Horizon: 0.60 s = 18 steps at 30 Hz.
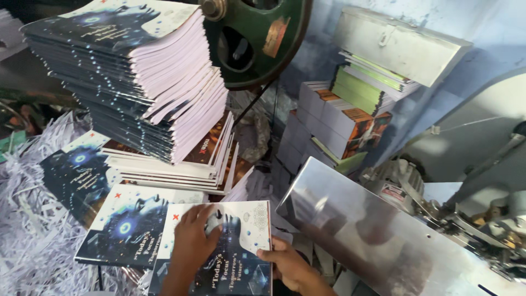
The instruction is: The person repeatedly picks up a book from a stack, places it into a binding machine, operates the machine to stitch the spine, and then removes the finished book to place it on a separate stack. This cycle is performed multiple times throughout the video.
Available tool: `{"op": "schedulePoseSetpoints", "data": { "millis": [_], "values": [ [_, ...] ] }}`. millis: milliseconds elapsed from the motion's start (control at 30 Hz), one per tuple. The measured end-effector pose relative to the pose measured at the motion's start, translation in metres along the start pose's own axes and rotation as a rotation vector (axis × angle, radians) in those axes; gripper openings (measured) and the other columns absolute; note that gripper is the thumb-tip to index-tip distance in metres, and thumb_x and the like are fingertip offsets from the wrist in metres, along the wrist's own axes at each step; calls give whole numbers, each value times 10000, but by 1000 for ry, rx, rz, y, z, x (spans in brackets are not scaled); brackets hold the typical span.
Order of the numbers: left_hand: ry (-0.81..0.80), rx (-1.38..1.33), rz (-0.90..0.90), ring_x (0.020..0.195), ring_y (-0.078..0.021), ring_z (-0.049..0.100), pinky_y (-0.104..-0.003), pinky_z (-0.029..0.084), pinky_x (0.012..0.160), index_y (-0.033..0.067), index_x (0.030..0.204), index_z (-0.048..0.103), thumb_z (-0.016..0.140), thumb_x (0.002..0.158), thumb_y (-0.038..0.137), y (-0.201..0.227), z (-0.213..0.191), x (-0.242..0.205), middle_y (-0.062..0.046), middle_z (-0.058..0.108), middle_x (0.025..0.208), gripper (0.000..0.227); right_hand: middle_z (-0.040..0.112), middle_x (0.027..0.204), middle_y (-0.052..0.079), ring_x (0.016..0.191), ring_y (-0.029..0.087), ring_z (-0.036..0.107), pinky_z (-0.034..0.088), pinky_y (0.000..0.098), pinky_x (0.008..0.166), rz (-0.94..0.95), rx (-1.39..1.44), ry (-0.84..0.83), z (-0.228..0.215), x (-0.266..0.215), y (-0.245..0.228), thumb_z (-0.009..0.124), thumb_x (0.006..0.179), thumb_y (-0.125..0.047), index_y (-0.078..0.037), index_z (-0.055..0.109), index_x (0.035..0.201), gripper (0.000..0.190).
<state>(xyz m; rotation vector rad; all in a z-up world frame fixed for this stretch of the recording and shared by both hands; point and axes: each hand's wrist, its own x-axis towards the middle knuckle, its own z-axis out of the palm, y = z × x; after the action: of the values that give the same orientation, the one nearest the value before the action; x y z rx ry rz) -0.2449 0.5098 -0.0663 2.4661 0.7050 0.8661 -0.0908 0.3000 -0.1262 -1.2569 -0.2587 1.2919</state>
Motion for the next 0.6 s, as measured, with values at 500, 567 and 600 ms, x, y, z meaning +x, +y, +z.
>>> {"op": "schedulePoseSetpoints", "data": {
  "millis": [500, 567, 600],
  "values": [
    [-303, -248, 27, 995, -289, 737, -367, 554, 888, 71, 1070, 770, 872, 661, 173, 55, -9, 55, -109, 776, 1076, 434, 743, 1255, 88, 1105, 168, 673, 554, 336, 923, -148, 11, 41, -42, -81, -36, 711, 862, -84, -29, 613, 1400, 550],
    [-288, -255, 74, 1012, -293, 731, -372, 552, 897, 66, 1088, 752, 872, 678, 168, 59, -8, 56, -114, 769, 1100, 439, 747, 1282, 80, 1157, 161, 665, 504, 315, 1002, -180, -37, 75, -51, -78, -35, 719, 862, -90, -15, 627, 1391, 542],
    [-279, -259, 99, 1021, -295, 728, -375, 550, 901, 64, 1098, 743, 873, 687, 165, 62, -8, 57, -117, 765, 1112, 442, 746, 1284, 80, 1164, 162, 659, 492, 322, 1015, -197, -41, 67, -55, -79, -34, 720, 861, -93, -19, 629, 1391, 542]
  ]
}}
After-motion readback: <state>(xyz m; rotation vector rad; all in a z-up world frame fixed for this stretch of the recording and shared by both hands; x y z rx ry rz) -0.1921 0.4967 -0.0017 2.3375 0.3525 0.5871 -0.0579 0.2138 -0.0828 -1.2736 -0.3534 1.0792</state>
